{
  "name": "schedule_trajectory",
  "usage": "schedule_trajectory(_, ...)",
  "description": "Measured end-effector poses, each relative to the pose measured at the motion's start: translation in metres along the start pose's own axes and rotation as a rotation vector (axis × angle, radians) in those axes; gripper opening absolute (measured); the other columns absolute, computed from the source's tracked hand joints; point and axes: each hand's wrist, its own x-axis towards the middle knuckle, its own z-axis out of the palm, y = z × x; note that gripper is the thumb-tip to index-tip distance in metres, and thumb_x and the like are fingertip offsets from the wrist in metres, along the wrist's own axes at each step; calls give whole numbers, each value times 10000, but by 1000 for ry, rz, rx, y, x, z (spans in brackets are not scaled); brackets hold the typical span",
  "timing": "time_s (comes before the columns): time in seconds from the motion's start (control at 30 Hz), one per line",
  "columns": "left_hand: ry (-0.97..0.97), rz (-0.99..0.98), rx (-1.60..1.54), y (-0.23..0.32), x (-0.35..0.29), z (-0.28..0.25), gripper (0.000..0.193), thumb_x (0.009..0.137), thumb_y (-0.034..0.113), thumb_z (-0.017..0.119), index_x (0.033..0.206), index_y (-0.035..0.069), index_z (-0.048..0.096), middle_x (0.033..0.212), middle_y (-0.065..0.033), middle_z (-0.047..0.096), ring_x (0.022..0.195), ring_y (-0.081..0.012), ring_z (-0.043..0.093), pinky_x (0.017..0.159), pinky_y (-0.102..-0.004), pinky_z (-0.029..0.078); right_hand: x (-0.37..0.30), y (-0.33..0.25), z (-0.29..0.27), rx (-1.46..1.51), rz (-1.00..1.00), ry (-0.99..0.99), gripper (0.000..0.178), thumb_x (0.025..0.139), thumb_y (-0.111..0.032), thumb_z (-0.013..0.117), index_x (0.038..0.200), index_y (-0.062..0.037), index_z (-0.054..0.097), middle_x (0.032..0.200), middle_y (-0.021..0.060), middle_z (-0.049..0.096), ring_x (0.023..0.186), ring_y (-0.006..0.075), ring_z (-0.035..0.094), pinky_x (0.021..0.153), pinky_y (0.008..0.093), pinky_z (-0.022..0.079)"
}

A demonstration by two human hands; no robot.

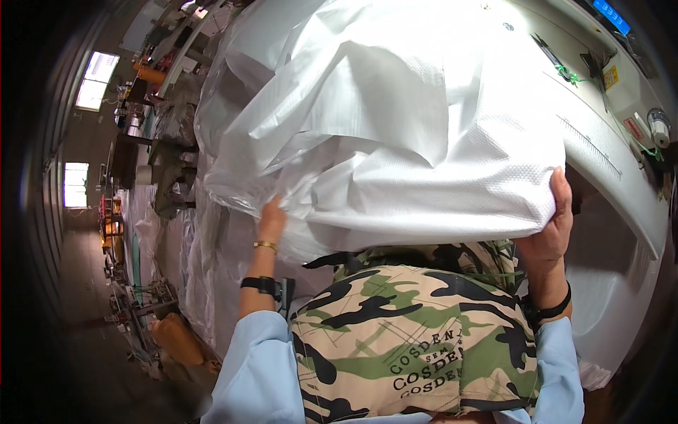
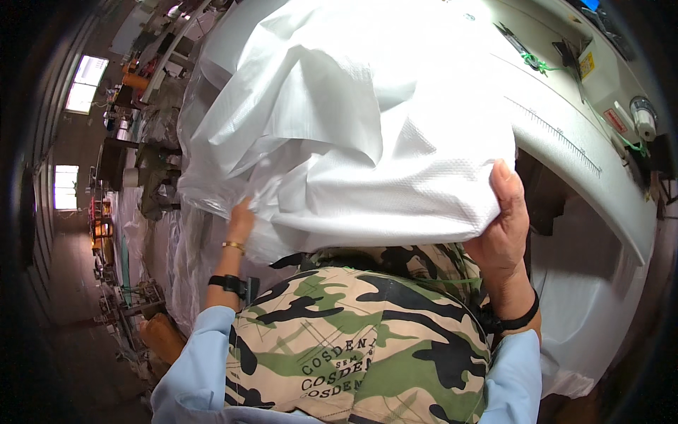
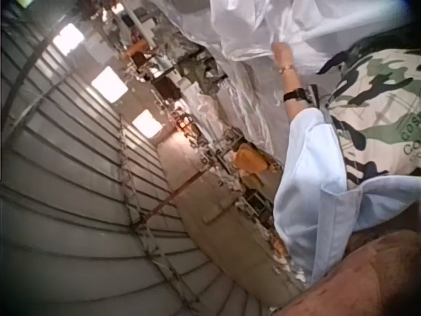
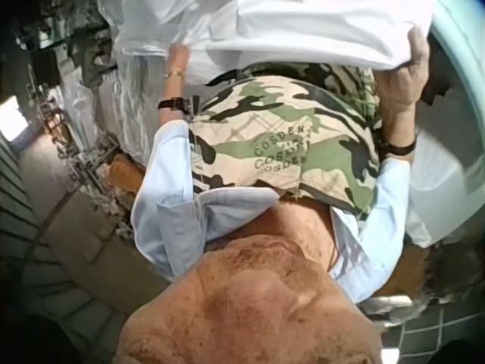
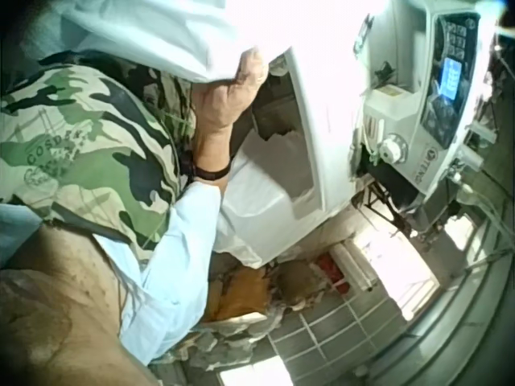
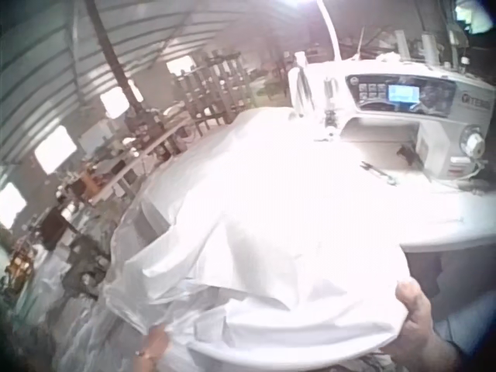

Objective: Sewing together large sheets of white plastic material using an industrial sewing machine.

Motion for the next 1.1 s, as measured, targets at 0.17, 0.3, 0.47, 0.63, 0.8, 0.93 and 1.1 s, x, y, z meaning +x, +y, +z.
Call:
schedule_trajectory(0.17, 1018, 239, 116, -164, 87, -174, 235, 950, 194, 565, 1015, 16, 704, 965, -182, 703, 885, -306, 668, 798, -413, 530, 1, -11, -14, -65, -349, -146, 478, 1043, -357, 436, 1340, 9, 513, 1285, 132, 613, 1158, 238, 611, 1010, 379, 492)
schedule_trajectory(0.3, 1394, -122, 170, -271, 61, -307, 216, 941, 172, 563, 1050, 34, 689, 1042, -162, 678, 973, -304, 632, 829, -419, 514, 10, -17, -53, -99, -238, 176, 474, 1046, -379, 435, 1304, 3, 545, 1241, 116, 634, 1118, 215, 625, 988, 350, 496)
schedule_trajectory(0.47, 714, -347, 1005, -310, 37, -239, 217, 928, 145, 561, 1093, 57, 671, 1138, -137, 647, 1084, -302, 587, 867, -426, 494, 3, 10, -96, -748, -55, 294, 370, 1014, -294, 527, 991, 42, 680, 859, 0, 675, 752, 62, 622, 676, 233, 498)
schedule_trajectory(0.63, 38, 59, 300, -225, 22, -127, 267, 820, 142, 632, 1070, 77, 698, 1069, -186, 682, 995, -389, 631, 832, -486, 496, 2, 31, -107, -858, 220, 163, 436, 1005, -352, 563, 894, 53, 683, 820, -31, 642, 686, 40, 549, 622, 234, 458)
schedule_trajectory(0.8, -219, 409, 161, -10, -14, -139, 193, 793, 205, 725, 888, 39, 749, 882, -186, 700, 850, -372, 669, 738, -444, 506, 19, 9, -90, -1554, 421, 172, 379, 931, -323, 651, 935, 56, 640, 819, 90, 651, 716, 147, 589, 659, 328, 469)
schedule_trajectory(0.93, 85, 896, -362, 160, -63, -161, 359, 818, 169, 756, 1133, 11, 688, 1016, -164, 724, 894, -311, 705, 808, -365, 546, 24, 7, -45, -2065, -678, 209, 333, 822, -107, 699, 1115, 5, 586, 1072, 172, 629, 924, 352, 606, 772, 410, 471)
schedule_trajectory(1.1, 512, 1065, -544, 304, -56, -148, 631, 789, 135, 770, 1326, -53, 497, 1337, -248, 526, 1183, -398, 539, 987, -446, 448, 48, 10, 9, -1769, -722, -24, 208, 886, -127, 655, 1037, 15, 632, 991, 182, 662, 923, 342, 633, 799, 411, 492)
